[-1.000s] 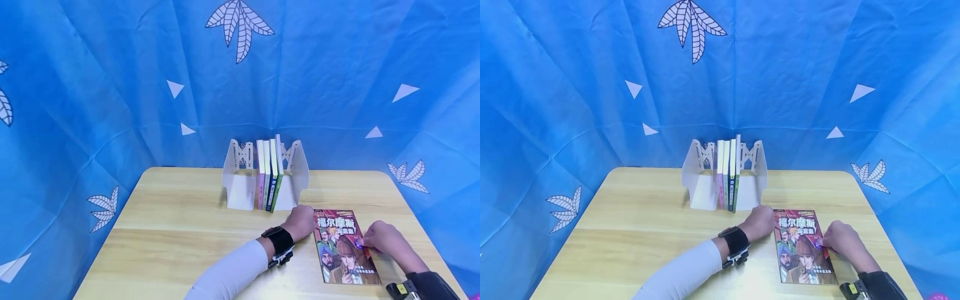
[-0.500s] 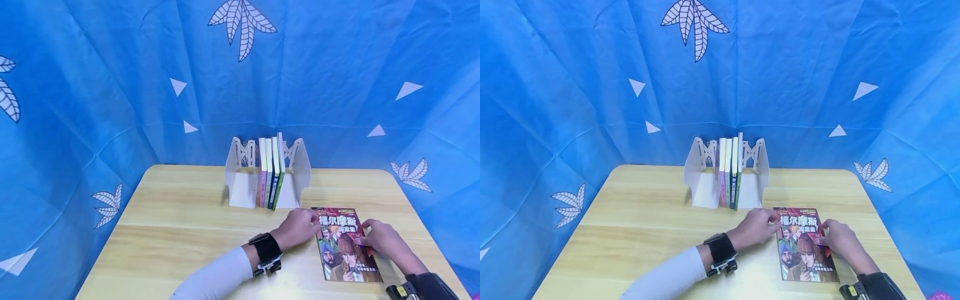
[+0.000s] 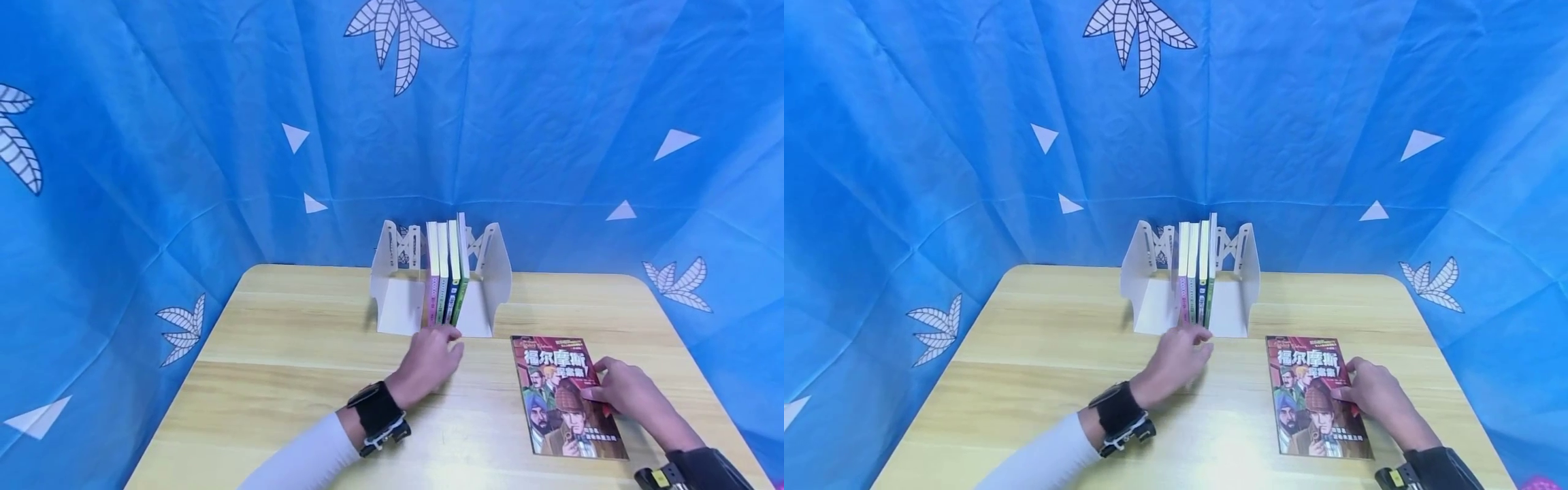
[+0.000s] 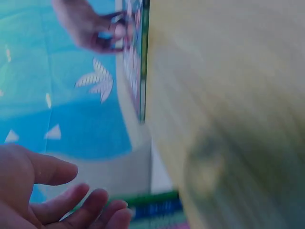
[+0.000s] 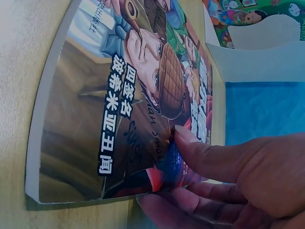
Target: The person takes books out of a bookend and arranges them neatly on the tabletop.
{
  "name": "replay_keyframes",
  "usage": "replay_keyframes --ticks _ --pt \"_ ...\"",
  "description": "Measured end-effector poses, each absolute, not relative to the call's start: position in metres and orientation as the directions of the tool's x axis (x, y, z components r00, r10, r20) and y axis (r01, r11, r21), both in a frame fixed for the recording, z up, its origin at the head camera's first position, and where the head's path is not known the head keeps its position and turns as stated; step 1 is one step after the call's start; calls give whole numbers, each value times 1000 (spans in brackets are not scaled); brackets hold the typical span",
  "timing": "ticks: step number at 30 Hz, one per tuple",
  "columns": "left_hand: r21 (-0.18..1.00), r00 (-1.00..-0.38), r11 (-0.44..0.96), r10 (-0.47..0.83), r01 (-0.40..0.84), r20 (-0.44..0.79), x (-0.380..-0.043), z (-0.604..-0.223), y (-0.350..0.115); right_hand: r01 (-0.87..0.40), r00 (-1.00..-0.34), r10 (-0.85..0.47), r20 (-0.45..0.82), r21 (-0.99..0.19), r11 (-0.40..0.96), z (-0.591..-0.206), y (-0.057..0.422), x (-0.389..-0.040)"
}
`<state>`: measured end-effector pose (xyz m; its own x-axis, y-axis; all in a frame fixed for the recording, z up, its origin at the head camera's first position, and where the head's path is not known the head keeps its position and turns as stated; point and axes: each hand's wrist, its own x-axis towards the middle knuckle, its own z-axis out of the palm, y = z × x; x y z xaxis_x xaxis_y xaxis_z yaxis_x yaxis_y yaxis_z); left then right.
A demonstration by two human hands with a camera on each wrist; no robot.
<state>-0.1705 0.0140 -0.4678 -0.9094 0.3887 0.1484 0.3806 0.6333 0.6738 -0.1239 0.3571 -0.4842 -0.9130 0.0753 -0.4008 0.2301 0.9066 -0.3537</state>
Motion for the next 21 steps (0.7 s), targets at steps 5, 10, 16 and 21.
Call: replay_keyframes --ticks 5,10,16,21 --pt "715 -940 614 267 334 211 -183 -459 -16 237 -908 78 -412 -352 906 -484 357 -123" --pt "669 -898 608 202 428 392 -200 -450 -33 249 -903 83 -421 -355 901 -484 358 -122" --pt "574 -817 615 225 541 530 -215 -442 -35 270 -895 86 -437 -378 885 -486 358 -121" --pt "587 -827 610 230 533 513 -220 -436 -29 287 -889 91 -450 -392 874 -488 358 -120"
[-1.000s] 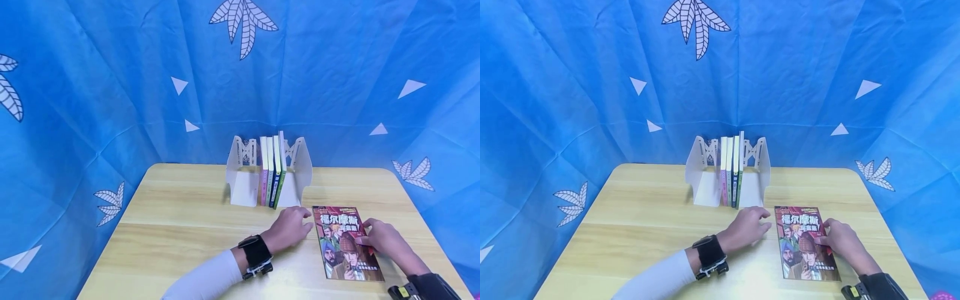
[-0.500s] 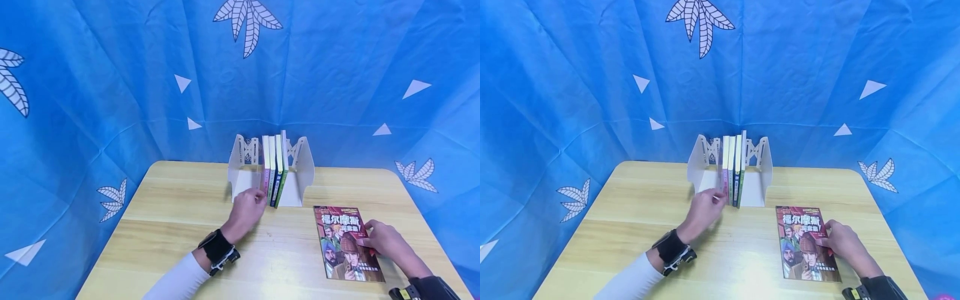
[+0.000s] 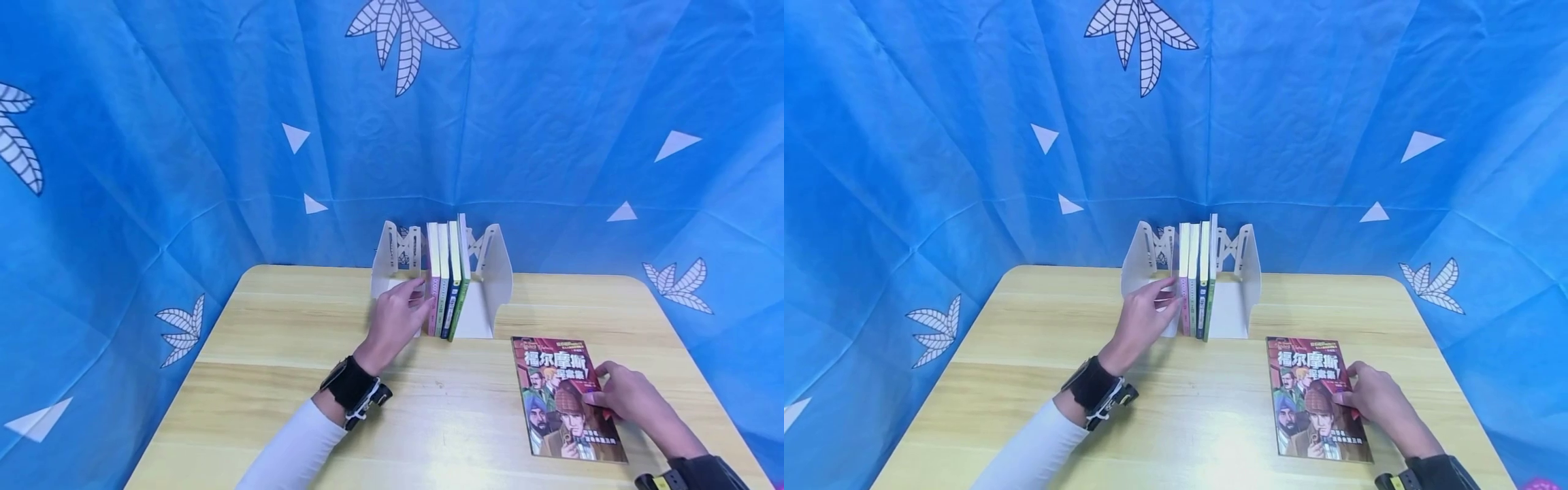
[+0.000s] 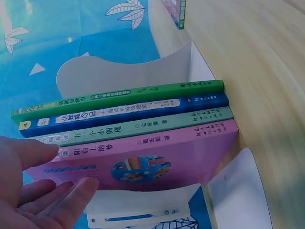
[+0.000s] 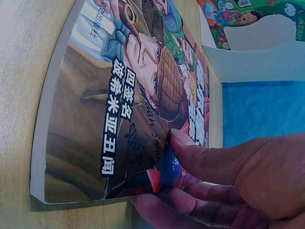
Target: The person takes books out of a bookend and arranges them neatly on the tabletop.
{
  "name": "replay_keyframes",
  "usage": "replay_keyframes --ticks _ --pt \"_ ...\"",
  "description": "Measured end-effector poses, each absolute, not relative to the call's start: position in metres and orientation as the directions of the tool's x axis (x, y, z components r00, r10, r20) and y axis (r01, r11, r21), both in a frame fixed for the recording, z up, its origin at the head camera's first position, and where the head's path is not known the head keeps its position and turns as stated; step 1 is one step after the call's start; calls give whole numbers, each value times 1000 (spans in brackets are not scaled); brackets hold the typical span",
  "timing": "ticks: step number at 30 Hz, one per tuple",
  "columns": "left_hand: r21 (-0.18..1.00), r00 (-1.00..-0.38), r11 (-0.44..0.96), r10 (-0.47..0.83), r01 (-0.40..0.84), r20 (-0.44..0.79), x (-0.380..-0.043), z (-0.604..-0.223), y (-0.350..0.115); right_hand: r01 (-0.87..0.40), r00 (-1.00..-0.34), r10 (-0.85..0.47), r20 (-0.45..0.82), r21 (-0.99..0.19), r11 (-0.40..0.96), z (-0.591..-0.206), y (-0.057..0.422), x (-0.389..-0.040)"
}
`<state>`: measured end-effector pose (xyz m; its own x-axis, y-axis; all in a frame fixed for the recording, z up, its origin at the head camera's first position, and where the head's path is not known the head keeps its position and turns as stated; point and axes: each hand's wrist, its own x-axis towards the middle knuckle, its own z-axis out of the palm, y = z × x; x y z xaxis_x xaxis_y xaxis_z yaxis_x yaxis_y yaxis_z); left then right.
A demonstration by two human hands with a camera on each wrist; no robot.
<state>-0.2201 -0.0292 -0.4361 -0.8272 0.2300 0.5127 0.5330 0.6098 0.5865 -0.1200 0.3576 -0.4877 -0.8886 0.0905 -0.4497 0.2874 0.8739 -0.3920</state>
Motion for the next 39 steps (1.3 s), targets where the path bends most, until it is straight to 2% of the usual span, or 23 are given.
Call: replay_keyframes --ticks 9,22,28,33,39 --pt "642 -841 558 226 526 492 -225 -434 -19 280 -892 82 -444 -401 872 -488 357 -119" --pt "542 -832 690 163 480 530 -221 -436 2 296 -884 91 -458 -400 867 -488 358 -120" --pt "573 -828 680 92 458 553 -221 -441 7 307 -876 94 -474 -396 866 -489 356 -120" --pt "600 -832 667 53 441 553 -220 -445 4 258 -891 77 -448 -361 896 -486 350 -118" --pt "578 -804 673 40 461 594 -216 -440 -3 130 -945 20 -326 -320 938 -485 346 -118"
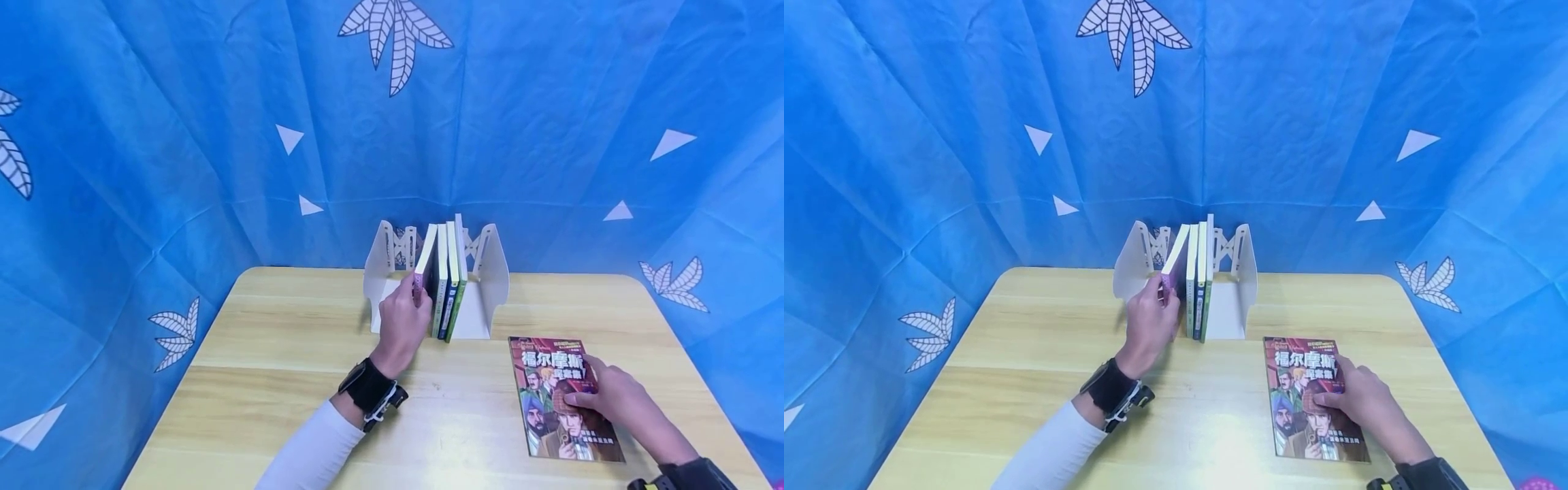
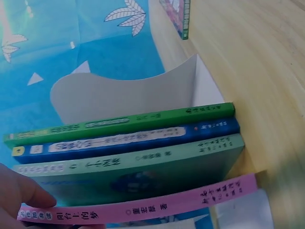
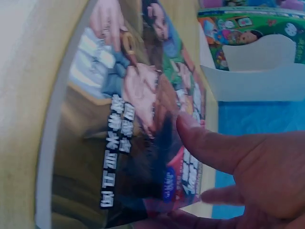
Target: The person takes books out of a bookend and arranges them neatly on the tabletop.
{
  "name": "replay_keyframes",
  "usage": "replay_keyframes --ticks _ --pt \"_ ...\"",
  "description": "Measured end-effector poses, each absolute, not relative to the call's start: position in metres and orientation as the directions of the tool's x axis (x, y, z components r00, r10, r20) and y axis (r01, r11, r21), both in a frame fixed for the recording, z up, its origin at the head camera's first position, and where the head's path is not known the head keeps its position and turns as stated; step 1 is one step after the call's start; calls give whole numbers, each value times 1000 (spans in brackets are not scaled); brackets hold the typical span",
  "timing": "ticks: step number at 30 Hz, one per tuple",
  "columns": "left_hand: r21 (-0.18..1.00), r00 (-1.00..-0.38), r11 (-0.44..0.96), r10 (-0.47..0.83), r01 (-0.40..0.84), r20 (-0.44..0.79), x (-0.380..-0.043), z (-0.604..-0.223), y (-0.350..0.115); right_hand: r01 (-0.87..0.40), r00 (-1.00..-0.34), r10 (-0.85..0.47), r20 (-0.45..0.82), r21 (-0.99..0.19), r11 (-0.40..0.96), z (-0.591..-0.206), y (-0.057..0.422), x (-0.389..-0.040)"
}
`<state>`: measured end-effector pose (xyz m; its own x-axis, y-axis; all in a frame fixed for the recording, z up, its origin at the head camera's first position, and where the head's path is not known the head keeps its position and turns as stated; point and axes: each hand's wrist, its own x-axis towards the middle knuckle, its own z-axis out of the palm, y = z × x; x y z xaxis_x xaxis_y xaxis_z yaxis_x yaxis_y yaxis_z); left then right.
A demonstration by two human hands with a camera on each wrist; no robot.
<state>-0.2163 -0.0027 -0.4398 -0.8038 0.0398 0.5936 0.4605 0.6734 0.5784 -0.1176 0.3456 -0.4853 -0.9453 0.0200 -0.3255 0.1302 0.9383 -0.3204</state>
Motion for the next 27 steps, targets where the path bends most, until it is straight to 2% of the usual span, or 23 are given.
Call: replay_keyframes --ticks 9,16,27 --pt "556 -761 667 24 495 649 -203 -430 -16 69 -959 -11 -283 -271 960 -490 342 -114" --pt "528 -729 669 30 523 684 -195 -424 -26 78 -955 -7 -298 -274 958 -490 341 -114" --pt "518 -716 669 30 533 698 -182 -414 -42 94 -946 -1 -323 -279 956 -488 339 -114"
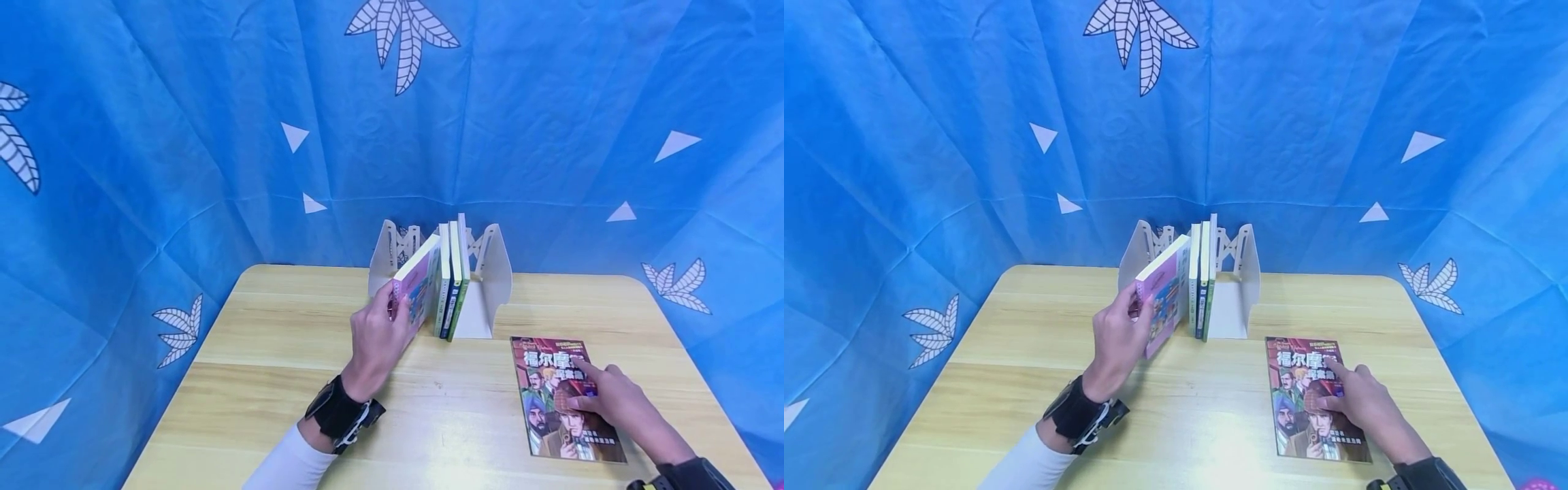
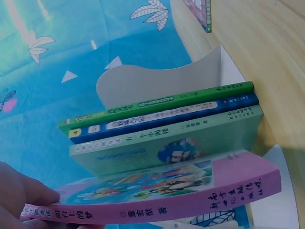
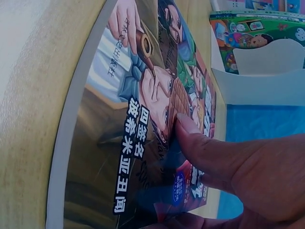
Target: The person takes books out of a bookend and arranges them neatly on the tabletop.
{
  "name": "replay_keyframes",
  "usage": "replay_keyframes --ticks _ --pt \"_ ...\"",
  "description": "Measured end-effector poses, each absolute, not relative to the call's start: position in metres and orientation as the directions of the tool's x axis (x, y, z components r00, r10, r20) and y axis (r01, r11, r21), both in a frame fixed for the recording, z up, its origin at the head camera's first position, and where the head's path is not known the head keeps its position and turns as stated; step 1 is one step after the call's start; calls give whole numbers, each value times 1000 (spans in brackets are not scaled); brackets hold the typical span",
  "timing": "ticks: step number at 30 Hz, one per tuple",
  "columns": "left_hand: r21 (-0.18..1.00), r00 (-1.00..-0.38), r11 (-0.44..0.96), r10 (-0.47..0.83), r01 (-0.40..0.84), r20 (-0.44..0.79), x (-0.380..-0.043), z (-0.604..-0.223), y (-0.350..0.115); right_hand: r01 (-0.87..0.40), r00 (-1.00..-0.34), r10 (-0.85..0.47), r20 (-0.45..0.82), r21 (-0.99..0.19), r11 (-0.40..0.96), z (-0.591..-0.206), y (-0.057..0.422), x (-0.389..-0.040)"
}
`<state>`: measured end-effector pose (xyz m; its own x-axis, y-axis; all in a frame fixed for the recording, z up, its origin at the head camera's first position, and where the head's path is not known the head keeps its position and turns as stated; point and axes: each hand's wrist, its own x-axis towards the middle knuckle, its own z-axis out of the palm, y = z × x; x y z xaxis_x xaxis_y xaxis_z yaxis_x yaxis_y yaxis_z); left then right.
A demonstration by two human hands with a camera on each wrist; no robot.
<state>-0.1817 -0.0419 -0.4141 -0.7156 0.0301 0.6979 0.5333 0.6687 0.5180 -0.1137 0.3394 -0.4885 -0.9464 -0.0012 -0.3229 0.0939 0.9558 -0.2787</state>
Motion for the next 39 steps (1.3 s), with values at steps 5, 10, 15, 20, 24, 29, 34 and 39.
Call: replay_keyframes --ticks 5,10,15,20,24,29,34,39 --pt "491 -688 679 28 546 725 -178 -413 -49 103 -948 5 -319 -294 950 -487 340 -114" --pt "508 -697 670 21 542 717 -172 -416 -59 117 -946 15 -325 -297 948 -485 338 -115" --pt "538 -728 674 0 506 686 -166 -413 -69 117 -952 25 -306 -286 951 -480 334 -115" --pt "584 -773 668 -20 461 634 -161 -408 -76 94 -965 9 -262 -315 944 -473 328 -117" --pt "635 -827 661 -39 399 560 -155 -404 -80 108 -955 5 -297 -333 937 -466 321 -120" --pt "685 -873 639 -42 350 485 -148 -401 -83 121 -943 -12 -331 -377 918 -459 313 -120" --pt "755 -920 589 -50 288 389 -143 -400 -85 100 -946 -62 -318 -470 877 -448 302 -117" --pt "813 -954 538 -52 223 296 -138 -399 -85 67 -950 -113 -292 -542 838 -440 292 -115"
